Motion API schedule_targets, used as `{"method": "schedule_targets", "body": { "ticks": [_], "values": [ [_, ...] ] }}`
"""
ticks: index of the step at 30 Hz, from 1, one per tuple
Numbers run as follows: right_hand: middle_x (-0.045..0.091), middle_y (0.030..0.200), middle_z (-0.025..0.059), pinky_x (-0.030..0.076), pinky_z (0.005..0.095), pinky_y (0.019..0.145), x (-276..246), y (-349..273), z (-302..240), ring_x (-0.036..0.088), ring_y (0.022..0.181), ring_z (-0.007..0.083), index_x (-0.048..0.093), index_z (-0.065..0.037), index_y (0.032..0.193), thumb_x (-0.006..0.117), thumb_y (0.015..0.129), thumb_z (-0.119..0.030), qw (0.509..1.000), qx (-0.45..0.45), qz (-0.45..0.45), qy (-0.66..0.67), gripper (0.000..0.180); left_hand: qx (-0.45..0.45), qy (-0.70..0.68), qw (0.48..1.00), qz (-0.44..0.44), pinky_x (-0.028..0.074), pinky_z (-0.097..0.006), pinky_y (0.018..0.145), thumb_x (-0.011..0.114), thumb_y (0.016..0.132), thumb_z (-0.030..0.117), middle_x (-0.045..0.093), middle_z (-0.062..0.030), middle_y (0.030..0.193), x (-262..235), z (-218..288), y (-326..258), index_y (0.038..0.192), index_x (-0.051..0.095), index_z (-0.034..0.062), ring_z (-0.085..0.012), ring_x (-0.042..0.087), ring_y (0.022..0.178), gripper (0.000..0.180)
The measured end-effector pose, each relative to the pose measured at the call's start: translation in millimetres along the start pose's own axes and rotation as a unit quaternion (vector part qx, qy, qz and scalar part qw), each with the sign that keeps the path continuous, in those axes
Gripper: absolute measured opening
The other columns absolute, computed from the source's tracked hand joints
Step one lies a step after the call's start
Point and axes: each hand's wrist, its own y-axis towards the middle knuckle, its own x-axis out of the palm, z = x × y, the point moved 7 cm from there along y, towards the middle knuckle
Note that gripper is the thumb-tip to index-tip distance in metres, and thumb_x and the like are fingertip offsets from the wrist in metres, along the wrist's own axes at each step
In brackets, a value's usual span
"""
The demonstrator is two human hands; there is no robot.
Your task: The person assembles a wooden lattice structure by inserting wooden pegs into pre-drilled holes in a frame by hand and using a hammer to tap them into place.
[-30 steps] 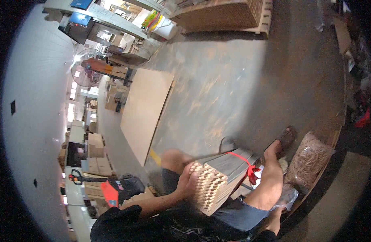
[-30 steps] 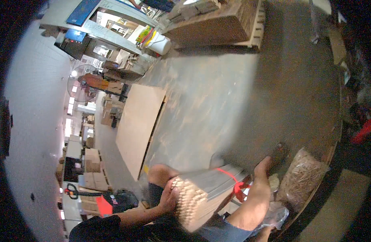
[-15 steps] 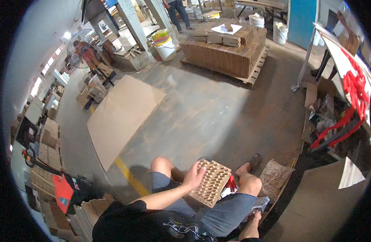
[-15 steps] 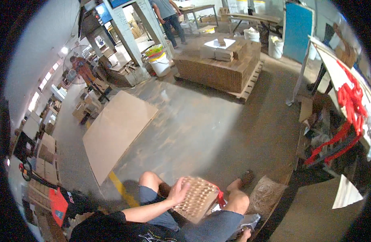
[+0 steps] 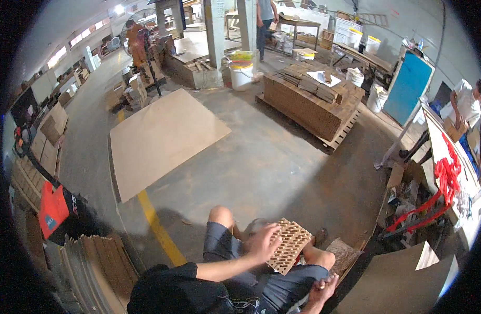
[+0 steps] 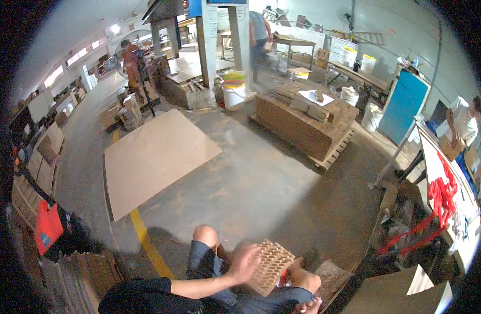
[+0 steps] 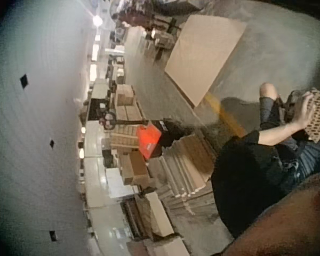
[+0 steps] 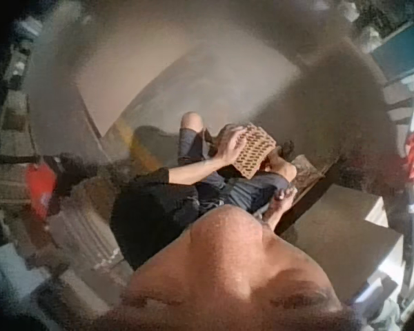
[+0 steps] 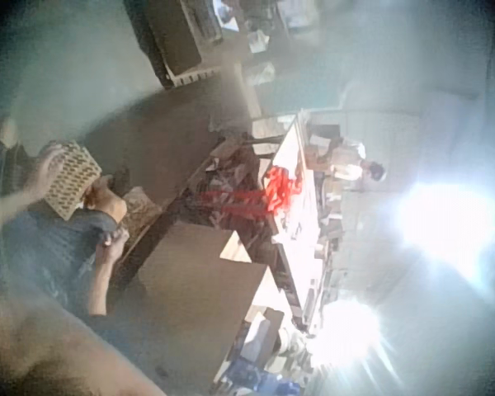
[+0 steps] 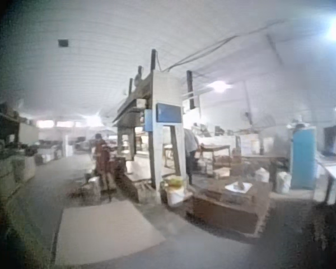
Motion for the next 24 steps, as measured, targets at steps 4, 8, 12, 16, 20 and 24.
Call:
{"method": "schedule_targets", "body": {
  "ticks": [4,8,12,16,20,24],
  "values": [
    [0.045,0.067,-0.006,0.031,0.0227,0.038,103.9,-32.8,53.4,0.04,0.046,0.0069,0.053,-0.017,0.106,0.053,0.103,-0.039,0.99,0.052,-0.112,-0.072,0.022,-0.108,-0.256,0.955,-0.104,0.046,-0.037,0.103,0.049,0.104,0.042,0.059,-0.0136,0.132,27.6,47.3,-37.4,0.135,0.052,0.0029,-0.0257,0.056,0.121,0.049],
    [0.058,0.078,-0.0007,0.045,0.024,0.062,187.3,-83.8,70.3,0.052,0.067,0.0088,0.06,-0.005,0.1,0.054,0.104,-0.025,0.921,-0.161,-0.229,-0.272,0.021,-0.458,-0.6,0.651,-0.083,0.05,-0.033,0.091,0.047,0.104,0.039,0.066,-0.0038,0.11,73.7,33.7,-62.1,0.113,0.063,0.0104,-0.0173,0.061,0.101,0.033],
    [0.061,0.083,0.0017,0.045,0.0236,0.071,202.8,-101.9,71.6,0.053,0.078,0.0089,0.061,0.0,0.097,0.054,0.103,-0.014,0.85,-0.254,-0.307,-0.345,0.017,-0.454,-0.672,0.581,-0.072,0.05,-0.041,0.093,0.053,0.098,0.036,0.066,-0.0123,0.109,93.8,-5.8,-64.3,0.11,0.062,0.0044,-0.0271,0.062,0.102,0.035],
    [0.065,0.083,0.0089,0.047,0.0336,0.076,211.7,-118.1,56.1,0.059,0.081,0.0215,0.066,0.0,0.088,0.061,0.093,-0.009,0.74,-0.386,-0.29,-0.467,0.012,-0.379,-0.744,0.528,-0.152,0.051,-0.032,0.086,0.05,0.097,0.025,0.064,-0.0053,0.101,93.6,11.7,-66.0,0.101,0.061,0.008,-0.0178,0.061,0.096,0.02],
    [0.064,0.092,0.0124,0.047,0.0388,0.083,215.0,-137.3,48.5,0.059,0.092,0.0296,0.072,-0.002,0.087,0.065,0.088,-0.01,0.699,-0.427,-0.283,-0.499,0.011,-0.23,-0.569,0.766,-0.189,0.052,-0.032,0.083,0.05,0.097,0.027,0.064,-0.0056,0.101,90.0,3.3,-74.6,0.102,0.06,0.008,-0.0184,0.062,0.094,0.022],
    [0.057,0.1,0.0117,0.046,0.0335,0.086,212.1,-143.1,38.0,0.054,0.095,0.0232,0.07,0.002,0.11,0.06,0.096,-0.01,0.725,-0.399,-0.268,-0.493,0.021,0.133,-0.067,0.978,-0.143,0.054,-0.031,0.079,0.045,0.103,0.036,0.068,-0.003,0.098,59.1,24.9,-57.0,0.104,0.062,0.0108,-0.0167,0.066,0.088,0.031]
  ]
}}
